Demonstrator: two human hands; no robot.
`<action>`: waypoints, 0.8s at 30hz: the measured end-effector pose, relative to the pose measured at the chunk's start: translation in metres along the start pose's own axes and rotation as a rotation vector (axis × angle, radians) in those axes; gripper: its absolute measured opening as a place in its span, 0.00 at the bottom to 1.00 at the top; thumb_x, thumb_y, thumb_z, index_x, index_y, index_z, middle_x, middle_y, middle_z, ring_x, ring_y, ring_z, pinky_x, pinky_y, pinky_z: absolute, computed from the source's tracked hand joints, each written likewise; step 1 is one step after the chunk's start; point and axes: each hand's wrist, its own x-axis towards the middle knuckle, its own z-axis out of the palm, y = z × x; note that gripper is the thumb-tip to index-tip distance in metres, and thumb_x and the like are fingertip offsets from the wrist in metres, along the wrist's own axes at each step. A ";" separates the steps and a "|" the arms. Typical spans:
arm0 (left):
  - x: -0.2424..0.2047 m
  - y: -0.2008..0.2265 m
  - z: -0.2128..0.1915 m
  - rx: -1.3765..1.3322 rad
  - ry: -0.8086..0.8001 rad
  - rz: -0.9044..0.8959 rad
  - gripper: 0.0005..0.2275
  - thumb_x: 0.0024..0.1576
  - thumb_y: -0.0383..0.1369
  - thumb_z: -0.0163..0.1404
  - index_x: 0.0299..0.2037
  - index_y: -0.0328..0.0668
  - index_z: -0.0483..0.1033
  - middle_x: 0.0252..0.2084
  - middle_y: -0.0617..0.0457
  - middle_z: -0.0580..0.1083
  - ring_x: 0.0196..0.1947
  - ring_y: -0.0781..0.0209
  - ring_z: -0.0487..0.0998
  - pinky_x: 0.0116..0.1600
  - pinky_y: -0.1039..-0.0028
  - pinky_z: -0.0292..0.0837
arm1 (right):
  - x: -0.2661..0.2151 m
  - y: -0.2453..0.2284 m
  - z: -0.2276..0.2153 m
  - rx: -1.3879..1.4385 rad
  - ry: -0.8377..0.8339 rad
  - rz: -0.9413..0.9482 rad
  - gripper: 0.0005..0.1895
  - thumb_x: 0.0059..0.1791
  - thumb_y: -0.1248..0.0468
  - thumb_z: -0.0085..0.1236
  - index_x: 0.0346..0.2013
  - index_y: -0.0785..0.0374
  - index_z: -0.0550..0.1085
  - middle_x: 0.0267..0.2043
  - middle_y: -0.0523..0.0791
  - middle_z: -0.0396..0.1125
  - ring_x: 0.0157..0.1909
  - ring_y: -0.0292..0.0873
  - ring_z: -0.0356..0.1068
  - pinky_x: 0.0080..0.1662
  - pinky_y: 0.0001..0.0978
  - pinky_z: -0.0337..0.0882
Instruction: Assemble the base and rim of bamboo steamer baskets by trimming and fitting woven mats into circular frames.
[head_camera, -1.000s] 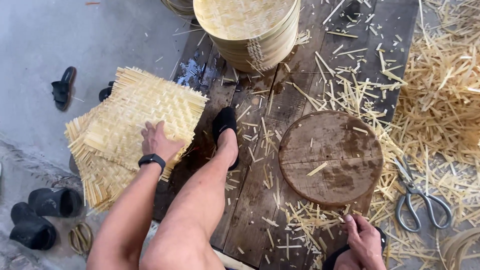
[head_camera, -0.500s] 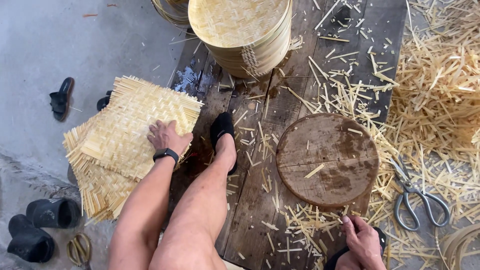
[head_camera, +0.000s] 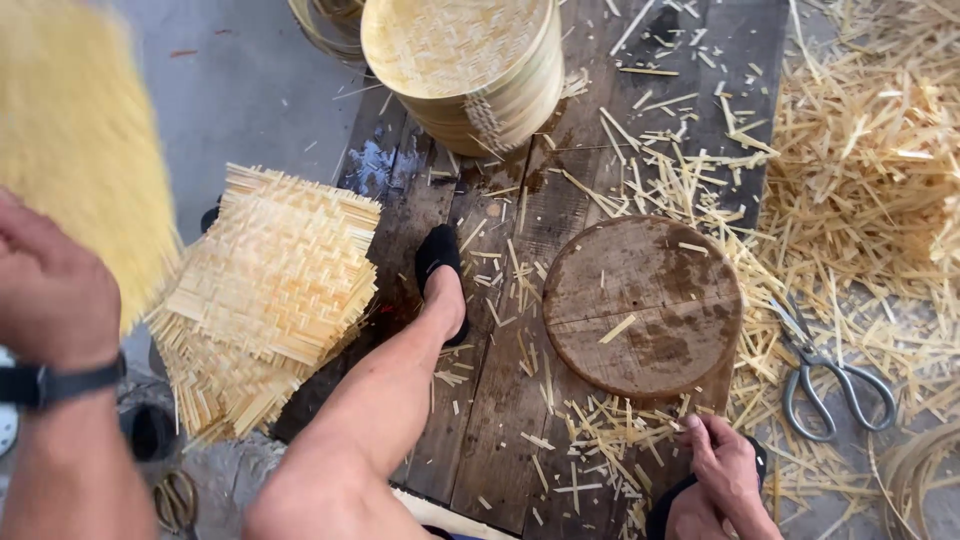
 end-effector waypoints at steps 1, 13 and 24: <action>-0.010 0.017 -0.030 -0.023 0.008 0.082 0.13 0.65 0.34 0.45 0.53 0.37 0.76 0.54 0.42 0.76 0.55 0.51 0.78 0.60 0.63 0.75 | 0.004 0.005 0.001 -0.002 0.005 0.021 0.19 0.53 0.51 0.53 0.44 0.63 0.81 0.28 0.48 0.78 0.34 0.42 0.78 0.40 0.34 0.75; -0.044 0.212 -0.013 -0.549 -0.341 0.715 0.12 0.66 0.28 0.47 0.56 0.30 0.74 0.58 0.35 0.75 0.54 0.46 0.79 0.59 0.61 0.78 | 0.045 -0.120 -0.084 1.152 -0.212 0.103 0.30 0.49 0.43 0.48 0.47 0.68 0.74 0.42 0.51 0.76 0.40 0.42 0.77 0.43 0.30 0.77; 0.025 0.092 0.132 -1.258 -0.354 -0.862 0.18 0.47 0.37 0.69 0.38 0.29 0.81 0.34 0.51 0.79 0.33 0.63 0.76 0.41 0.69 0.75 | 0.078 -0.099 -0.071 0.473 -0.012 0.065 0.24 0.42 0.55 0.71 0.45 0.68 0.75 0.38 0.45 0.76 0.35 0.36 0.74 0.38 0.30 0.75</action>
